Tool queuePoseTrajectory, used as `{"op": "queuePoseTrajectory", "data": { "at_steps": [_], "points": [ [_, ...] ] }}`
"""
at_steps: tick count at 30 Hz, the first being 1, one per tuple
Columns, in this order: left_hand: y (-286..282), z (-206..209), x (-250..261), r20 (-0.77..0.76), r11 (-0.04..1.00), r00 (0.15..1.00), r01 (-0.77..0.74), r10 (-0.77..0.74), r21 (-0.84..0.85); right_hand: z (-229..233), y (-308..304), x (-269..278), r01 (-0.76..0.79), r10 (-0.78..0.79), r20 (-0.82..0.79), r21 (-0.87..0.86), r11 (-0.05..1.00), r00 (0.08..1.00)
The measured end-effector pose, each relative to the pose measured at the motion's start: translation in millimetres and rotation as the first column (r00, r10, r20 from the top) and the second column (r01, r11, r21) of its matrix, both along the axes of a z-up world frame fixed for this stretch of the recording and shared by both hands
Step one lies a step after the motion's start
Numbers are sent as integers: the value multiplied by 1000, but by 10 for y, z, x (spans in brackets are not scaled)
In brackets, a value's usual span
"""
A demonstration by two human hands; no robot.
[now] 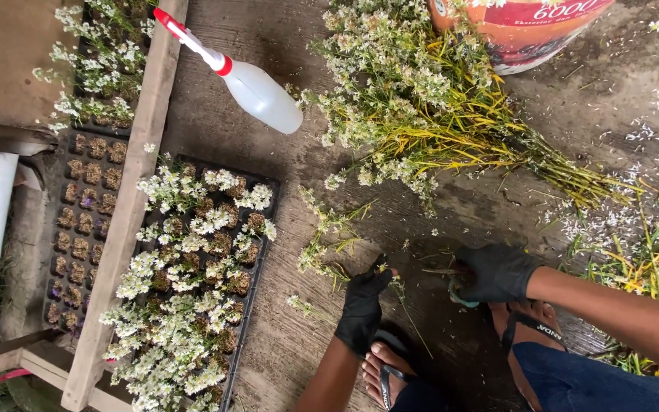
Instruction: Trimming small white flower stems from a bunch using scissors in a nursery setting.
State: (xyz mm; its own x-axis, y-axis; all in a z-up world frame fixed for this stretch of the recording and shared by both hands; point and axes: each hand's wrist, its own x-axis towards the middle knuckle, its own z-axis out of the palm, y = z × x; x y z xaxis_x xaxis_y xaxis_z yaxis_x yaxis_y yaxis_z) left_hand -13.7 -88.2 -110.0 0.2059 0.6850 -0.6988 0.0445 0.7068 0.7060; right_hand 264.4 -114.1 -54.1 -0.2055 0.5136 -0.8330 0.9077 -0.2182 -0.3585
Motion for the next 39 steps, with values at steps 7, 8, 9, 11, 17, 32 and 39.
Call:
{"op": "queuePoseTrajectory", "data": {
  "at_steps": [7, 8, 9, 11, 17, 32, 39],
  "points": [
    [174, 156, -29, -206, 976, 964, -194, 171, -100, -745, -444, -175, -74, 97, -71, 273, 959, 993],
    [171, 40, -65, -327, 954, 919, -272, 218, -128, -1056, -603, -181, -99, 146, -58, 489, 866, 988],
    [176, -16, -87, -328, 953, 918, -275, 222, -126, -930, -574, -210, -101, 149, -59, 491, 865, 987],
    [187, -129, -124, -369, 959, 908, -258, 201, -114, -677, -521, -264, -76, 176, -139, 535, 841, 974],
    [97, 292, 60, -181, 903, 917, -387, 356, -187, -330, -304, -640, 440, -286, -616, 112, 891, 734],
    [-267, 174, -511, -103, 754, 774, -632, 625, -180, -1397, -352, -958, 248, -132, -594, 117, 962, 794],
    [-104, 482, -1447, -25, 447, 447, -889, 894, 101, -1025, 271, -1478, -46, 196, -531, 282, 958, 824]
  ]
}}
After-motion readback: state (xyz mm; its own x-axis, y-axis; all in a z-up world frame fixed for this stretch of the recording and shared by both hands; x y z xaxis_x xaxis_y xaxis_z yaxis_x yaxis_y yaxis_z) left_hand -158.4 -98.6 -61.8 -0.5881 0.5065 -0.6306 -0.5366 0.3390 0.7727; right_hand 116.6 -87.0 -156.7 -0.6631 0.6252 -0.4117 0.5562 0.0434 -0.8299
